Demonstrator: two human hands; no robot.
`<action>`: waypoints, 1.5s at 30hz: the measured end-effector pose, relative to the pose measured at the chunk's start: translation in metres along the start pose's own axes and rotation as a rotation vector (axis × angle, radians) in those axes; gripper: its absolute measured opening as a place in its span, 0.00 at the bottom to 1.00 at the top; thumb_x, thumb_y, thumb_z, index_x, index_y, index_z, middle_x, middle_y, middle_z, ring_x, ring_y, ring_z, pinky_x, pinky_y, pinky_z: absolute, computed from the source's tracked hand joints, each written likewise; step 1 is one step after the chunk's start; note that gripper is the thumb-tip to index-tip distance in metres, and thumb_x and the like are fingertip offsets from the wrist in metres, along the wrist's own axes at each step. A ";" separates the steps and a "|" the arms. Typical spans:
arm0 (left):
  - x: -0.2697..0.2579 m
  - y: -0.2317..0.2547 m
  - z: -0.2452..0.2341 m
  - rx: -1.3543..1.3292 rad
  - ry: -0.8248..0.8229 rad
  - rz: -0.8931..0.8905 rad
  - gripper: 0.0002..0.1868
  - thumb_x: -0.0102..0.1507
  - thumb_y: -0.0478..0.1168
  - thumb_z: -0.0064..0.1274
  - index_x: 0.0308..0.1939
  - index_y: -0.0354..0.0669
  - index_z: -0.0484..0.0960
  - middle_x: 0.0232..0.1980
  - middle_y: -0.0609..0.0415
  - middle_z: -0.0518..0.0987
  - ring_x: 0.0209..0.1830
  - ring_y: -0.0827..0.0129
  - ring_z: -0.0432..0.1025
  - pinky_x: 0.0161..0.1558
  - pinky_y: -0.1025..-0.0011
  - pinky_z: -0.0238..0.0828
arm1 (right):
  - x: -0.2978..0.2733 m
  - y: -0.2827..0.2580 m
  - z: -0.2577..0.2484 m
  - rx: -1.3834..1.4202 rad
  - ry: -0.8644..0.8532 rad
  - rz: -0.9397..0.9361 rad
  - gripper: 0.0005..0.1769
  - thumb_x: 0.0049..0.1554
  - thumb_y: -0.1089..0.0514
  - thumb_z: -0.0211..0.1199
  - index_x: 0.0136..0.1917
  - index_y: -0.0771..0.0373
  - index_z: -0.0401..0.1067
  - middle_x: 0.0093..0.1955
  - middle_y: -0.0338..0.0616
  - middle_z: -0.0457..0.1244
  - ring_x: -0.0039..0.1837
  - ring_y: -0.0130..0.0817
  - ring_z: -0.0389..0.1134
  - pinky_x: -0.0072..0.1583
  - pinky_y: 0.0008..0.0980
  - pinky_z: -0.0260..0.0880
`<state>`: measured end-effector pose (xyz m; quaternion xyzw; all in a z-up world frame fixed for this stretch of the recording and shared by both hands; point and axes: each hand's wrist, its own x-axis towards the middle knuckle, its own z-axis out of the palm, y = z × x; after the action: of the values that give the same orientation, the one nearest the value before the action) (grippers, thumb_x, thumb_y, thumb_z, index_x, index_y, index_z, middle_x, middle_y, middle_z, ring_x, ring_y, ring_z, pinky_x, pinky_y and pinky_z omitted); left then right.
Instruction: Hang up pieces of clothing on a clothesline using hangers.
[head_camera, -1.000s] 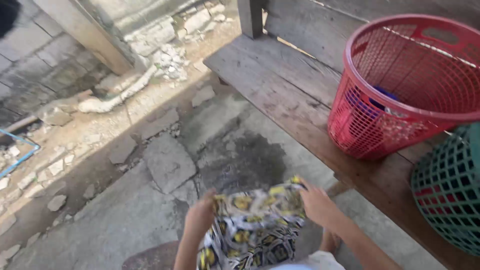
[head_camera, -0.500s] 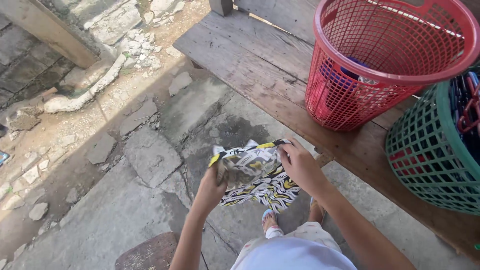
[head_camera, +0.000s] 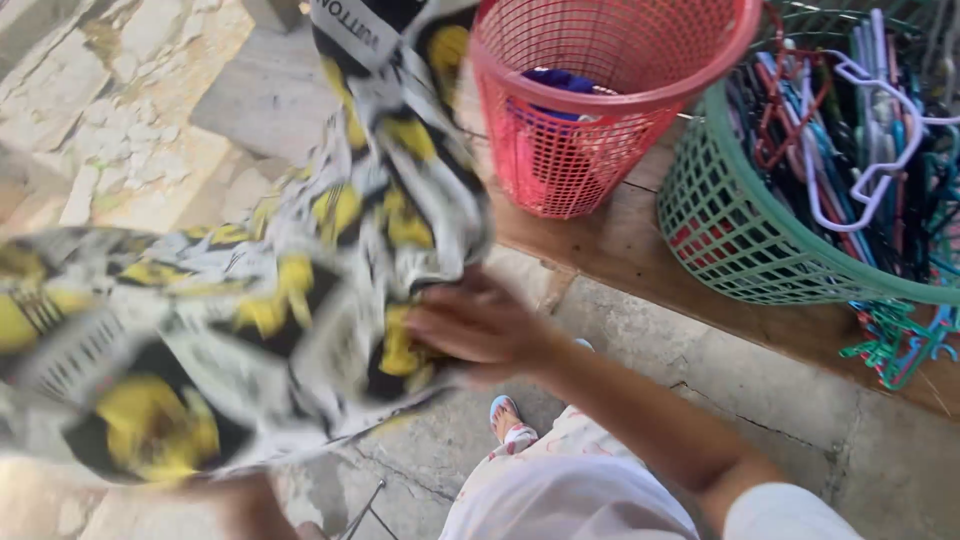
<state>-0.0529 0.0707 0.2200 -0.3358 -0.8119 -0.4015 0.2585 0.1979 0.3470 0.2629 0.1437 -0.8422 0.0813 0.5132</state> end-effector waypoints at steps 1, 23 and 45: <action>-0.055 -0.051 0.063 -0.014 -0.010 0.009 0.29 0.69 0.42 0.52 0.70 0.28 0.64 0.69 0.35 0.70 0.66 0.47 0.67 0.65 0.53 0.64 | -0.049 -0.006 0.026 -0.017 -0.002 0.009 0.20 0.57 0.50 0.64 0.56 0.64 0.80 0.75 0.41 0.59 0.77 0.38 0.59 0.79 0.50 0.53; -0.052 0.104 0.100 -0.576 -1.169 0.056 0.16 0.57 0.23 0.49 0.46 0.36 0.84 0.47 0.49 0.83 0.36 0.73 0.76 0.34 0.75 0.71 | -0.057 -0.061 -0.094 0.393 -0.475 1.310 0.31 0.58 0.45 0.64 0.64 0.68 0.64 0.58 0.56 0.63 0.60 0.53 0.67 0.59 0.48 0.66; -0.071 0.367 0.191 -1.041 -1.095 0.004 0.21 0.57 0.17 0.37 0.42 0.34 0.83 0.61 0.44 0.80 0.59 0.60 0.77 0.58 0.69 0.71 | -0.126 0.008 -0.337 0.230 -0.284 1.119 0.14 0.49 0.68 0.64 0.50 0.64 0.73 0.51 0.48 0.68 0.46 0.49 0.72 0.46 0.44 0.72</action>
<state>0.2403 0.3706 0.2428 -0.5675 -0.5291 -0.5085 -0.3733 0.5332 0.4707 0.3057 -0.2582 -0.8364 0.4106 0.2554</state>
